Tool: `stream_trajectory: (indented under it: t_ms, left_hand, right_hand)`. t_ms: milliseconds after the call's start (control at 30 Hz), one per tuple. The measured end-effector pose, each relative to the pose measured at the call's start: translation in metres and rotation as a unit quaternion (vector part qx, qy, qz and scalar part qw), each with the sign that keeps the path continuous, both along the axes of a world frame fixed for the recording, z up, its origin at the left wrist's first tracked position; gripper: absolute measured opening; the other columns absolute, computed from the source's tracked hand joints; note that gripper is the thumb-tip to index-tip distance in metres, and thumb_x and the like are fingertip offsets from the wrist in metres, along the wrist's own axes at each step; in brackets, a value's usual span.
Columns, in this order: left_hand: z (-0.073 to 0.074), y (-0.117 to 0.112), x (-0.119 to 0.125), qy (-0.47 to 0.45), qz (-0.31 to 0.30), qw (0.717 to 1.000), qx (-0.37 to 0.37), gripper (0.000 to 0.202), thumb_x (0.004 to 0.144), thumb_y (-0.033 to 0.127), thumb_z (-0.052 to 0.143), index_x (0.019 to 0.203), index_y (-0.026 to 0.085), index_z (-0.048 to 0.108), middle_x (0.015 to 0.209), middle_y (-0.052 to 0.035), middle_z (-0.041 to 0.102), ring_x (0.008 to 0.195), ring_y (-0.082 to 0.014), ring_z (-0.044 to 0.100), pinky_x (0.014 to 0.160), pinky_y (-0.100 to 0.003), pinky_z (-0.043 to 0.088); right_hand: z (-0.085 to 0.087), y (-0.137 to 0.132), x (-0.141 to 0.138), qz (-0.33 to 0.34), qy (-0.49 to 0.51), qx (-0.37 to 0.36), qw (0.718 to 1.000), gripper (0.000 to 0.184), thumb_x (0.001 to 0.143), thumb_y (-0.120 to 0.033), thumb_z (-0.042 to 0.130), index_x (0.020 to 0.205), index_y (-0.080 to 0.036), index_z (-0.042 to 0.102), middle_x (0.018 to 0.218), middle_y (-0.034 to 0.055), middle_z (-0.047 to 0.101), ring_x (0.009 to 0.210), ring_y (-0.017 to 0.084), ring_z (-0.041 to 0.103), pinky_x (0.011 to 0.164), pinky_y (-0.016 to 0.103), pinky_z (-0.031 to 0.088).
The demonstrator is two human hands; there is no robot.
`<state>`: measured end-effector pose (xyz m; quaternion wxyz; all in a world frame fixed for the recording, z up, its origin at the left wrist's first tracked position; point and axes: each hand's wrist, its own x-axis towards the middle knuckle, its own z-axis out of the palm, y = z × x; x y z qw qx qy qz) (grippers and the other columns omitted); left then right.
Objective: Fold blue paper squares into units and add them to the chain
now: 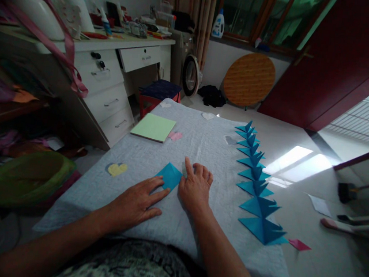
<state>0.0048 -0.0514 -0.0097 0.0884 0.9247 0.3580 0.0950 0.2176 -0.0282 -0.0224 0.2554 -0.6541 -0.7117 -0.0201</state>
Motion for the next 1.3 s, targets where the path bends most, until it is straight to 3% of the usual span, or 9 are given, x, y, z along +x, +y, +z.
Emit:
stream_trajectory:
  t_ms: [167,300,400,567,767,1000,1133,1233,1300]
  left_hand:
    - [0.0,0.0,-0.001,-0.03,0.001,0.999,-0.012,0.05,0.09,0.039,0.066,0.136,0.021,0.058,0.143,-0.0164,0.052,0.133,-0.0344,0.049,0.11,-0.05,0.045]
    - [0.001,0.0,-0.002,-0.057,0.006,0.998,-0.033,0.048,0.089,0.035,0.066,0.134,0.022,0.06,0.142,-0.0151,0.052,0.133,-0.0334,0.05,0.111,-0.05,0.045]
    - [0.005,-0.001,-0.002,-0.065,0.007,0.997,-0.046,0.046,0.089,0.033,0.066,0.132,0.02,0.06,0.142,-0.0155,0.052,0.132,-0.0329,0.05,0.111,-0.049,0.044]
    - [0.013,0.001,0.01,-0.091,0.063,0.992,-0.053,0.037,0.088,0.035,0.067,0.121,0.019,0.061,0.125,-0.0113,0.059,0.116,-0.027,0.058,0.104,-0.041,0.048]
    - [0.014,0.01,0.033,-0.051,0.166,0.985,0.005,0.043,0.085,0.052,0.066,0.108,0.015,0.058,0.105,-0.011,0.06,0.1,-0.0303,0.056,0.09,-0.046,0.049]
    - [0.02,0.012,0.03,-0.118,0.172,0.978,0.006,0.015,0.095,0.027,0.049,0.09,0.018,0.06,0.091,-0.0071,0.063,0.089,-0.0241,0.058,0.082,-0.036,0.046]
    - [0.032,0.013,0.028,-0.298,0.206,0.925,-0.117,0.024,0.095,0.032,0.051,0.078,0.018,0.059,0.074,-0.0012,0.059,0.071,-0.0171,0.057,0.069,-0.029,0.044]
    - [0.031,0.018,0.032,-0.441,0.217,0.827,-0.273,0.022,0.092,0.038,0.056,0.083,0.017,0.058,0.072,0.0008,0.06,0.064,-0.0137,0.056,0.061,-0.024,0.044]
    - [0.025,0.022,0.035,-0.496,0.22,0.775,-0.324,0.02,0.088,0.037,0.06,0.091,0.018,0.055,0.076,0.0008,0.062,0.063,-0.0128,0.057,0.059,-0.023,0.045]
  right_hand:
    - [0.002,0.0,0.002,-0.017,0.018,-0.018,1.0,0.055,0.086,-0.017,0.051,0.141,-0.022,0.05,0.12,0.0161,0.06,0.111,0.035,0.047,0.095,0.055,0.036]
    - [0.003,-0.001,0.003,0.002,0.046,-0.02,0.999,0.034,0.082,-0.01,0.047,0.109,-0.018,0.065,0.113,0.0142,0.061,0.11,0.032,0.048,0.096,0.052,0.037]
    - [0.005,-0.002,0.002,0.026,0.052,-0.023,0.998,0.024,0.079,-0.009,0.049,0.092,-0.02,0.066,0.112,0.0117,0.061,0.109,0.031,0.048,0.097,0.05,0.037]
    - [0.009,-0.004,-0.001,0.031,0.059,-0.042,0.997,0.017,0.08,-0.016,0.054,0.092,-0.02,0.065,0.113,0.0129,0.061,0.111,0.032,0.048,0.098,0.052,0.035]
    - [0.013,-0.006,0.004,0.12,0.156,-0.061,0.978,0.014,0.074,-0.014,0.053,0.084,-0.021,0.06,0.104,0.0079,0.064,0.107,0.027,0.052,0.099,0.047,0.036]
    - [0.016,-0.012,0.005,0.159,0.266,-0.063,0.949,0.031,0.076,-0.014,0.047,0.104,-0.021,0.059,0.102,0.0072,0.063,0.1,0.023,0.059,0.092,0.04,0.047]
    - [0.02,-0.013,0.004,0.134,0.287,0.011,0.948,0.029,0.084,-0.022,0.051,0.113,-0.021,0.055,0.112,0.0104,0.062,0.11,0.025,0.056,0.099,0.044,0.044]
    - [0.018,-0.012,0.004,0.127,0.305,0.02,0.944,0.044,0.084,-0.03,0.059,0.126,-0.021,0.048,0.114,0.0104,0.063,0.108,0.026,0.058,0.097,0.045,0.046]
    - [0.015,-0.011,0.003,0.126,0.327,-0.012,0.937,0.054,0.083,-0.031,0.062,0.132,-0.022,0.042,0.099,0.0053,0.065,0.091,0.022,0.062,0.086,0.039,0.05]
